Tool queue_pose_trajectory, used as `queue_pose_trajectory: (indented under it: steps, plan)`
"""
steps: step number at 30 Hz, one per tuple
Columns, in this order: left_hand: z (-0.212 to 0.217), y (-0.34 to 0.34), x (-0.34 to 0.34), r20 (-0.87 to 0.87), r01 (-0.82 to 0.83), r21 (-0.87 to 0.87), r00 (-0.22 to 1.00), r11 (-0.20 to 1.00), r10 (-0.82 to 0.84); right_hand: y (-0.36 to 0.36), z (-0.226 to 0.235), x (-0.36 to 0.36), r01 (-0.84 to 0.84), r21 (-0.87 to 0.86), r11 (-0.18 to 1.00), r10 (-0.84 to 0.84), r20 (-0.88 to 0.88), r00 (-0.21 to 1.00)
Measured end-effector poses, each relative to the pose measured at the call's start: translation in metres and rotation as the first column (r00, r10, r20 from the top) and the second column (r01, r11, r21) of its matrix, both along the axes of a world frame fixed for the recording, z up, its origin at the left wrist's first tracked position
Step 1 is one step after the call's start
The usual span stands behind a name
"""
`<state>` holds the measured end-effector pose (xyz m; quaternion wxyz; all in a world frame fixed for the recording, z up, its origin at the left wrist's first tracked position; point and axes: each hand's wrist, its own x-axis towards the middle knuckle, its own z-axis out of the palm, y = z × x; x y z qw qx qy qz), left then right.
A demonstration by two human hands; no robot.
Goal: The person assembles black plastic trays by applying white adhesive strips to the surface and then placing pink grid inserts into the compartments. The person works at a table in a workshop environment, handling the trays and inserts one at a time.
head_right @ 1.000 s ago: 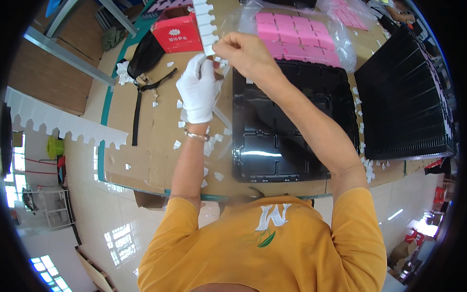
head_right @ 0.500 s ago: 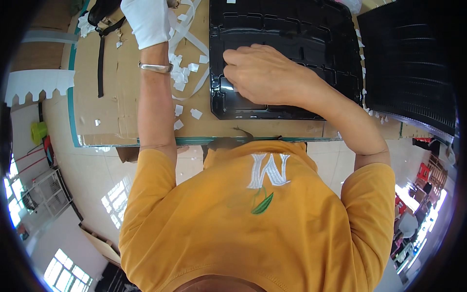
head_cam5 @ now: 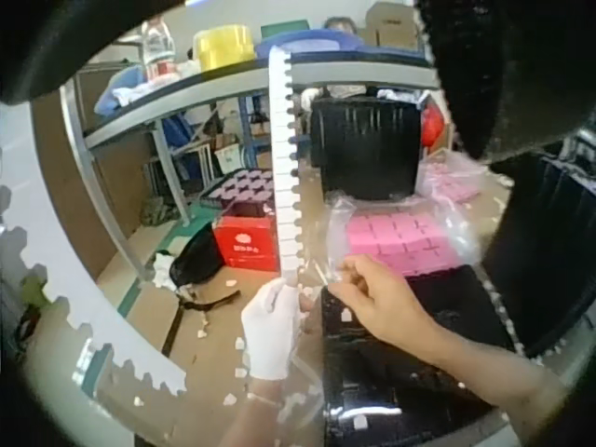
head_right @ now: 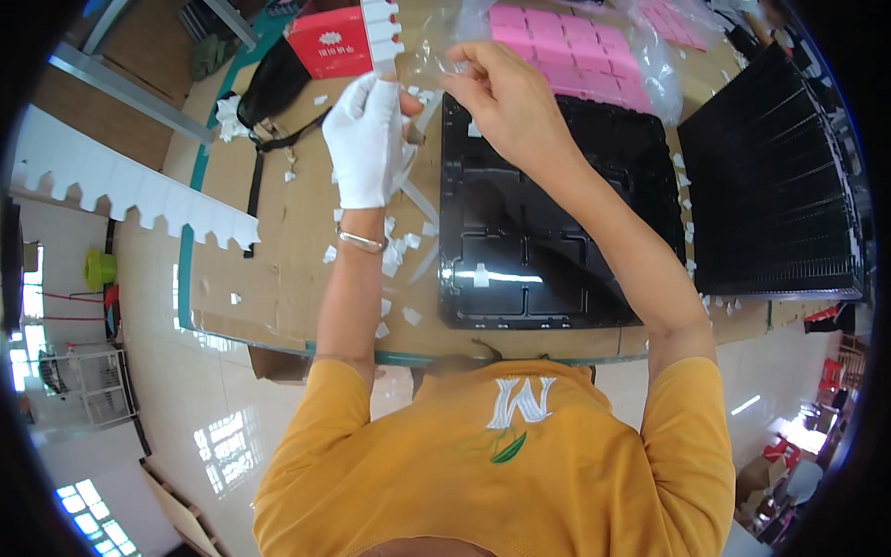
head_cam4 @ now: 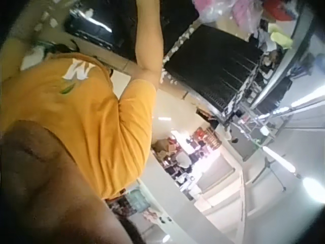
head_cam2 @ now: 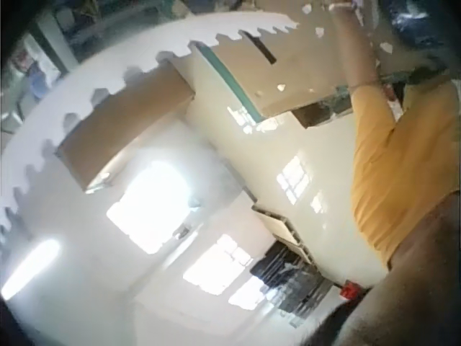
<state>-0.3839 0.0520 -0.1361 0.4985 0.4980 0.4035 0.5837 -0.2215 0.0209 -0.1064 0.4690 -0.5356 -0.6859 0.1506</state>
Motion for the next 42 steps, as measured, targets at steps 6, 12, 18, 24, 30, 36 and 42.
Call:
queue_pose_trajectory:
  steps: [6, 12, 18, 24, 30, 36, 42]
  plan:
    - [-0.003, -0.001, 0.001, -0.029, -0.033, 0.049, 0.999, 0.998, 0.034, 0.052, 0.007, -0.022, -0.121, -0.211, 0.97, 0.077, -0.204, 0.976]
    - [-0.02, 0.012, -0.007, -0.336, -0.223, 0.564, 0.818, 0.795, 0.468, 0.03, 0.029, -0.029, -0.16, -0.287, 0.944, 0.072, -0.296, 0.952]
    - [-0.009, 0.014, -0.015, -0.329, -0.232, 0.627, 0.786, 0.744, 0.523, -0.008, 0.065, 0.052, -0.191, -0.403, 0.895, 0.118, -0.2, 0.973]
    - [0.0, 0.006, -0.012, -0.048, -0.208, 0.175, 0.975, 0.962, 0.219, -0.022, 0.044, 0.219, 0.053, -0.426, 0.903, 0.252, 0.627, 0.738]
    - [-0.009, 0.01, -0.008, -0.123, -0.248, 0.156, 0.956, 0.956, 0.268, -0.02, -0.01, 0.268, 0.11, -0.426, 0.898, 0.309, 0.789, 0.531]
    - [-0.009, 0.006, -0.001, -0.124, -0.245, 0.155, 0.956, 0.957, 0.265, -0.003, -0.05, 0.273, 0.189, -0.562, 0.806, 0.31, 0.671, 0.673]
    - [-0.015, 0.007, -0.001, -0.215, -0.21, 0.137, 0.948, 0.968, 0.236, 0.013, -0.061, 0.277, 0.147, -0.026, 0.989, -0.04, 0.905, 0.424]
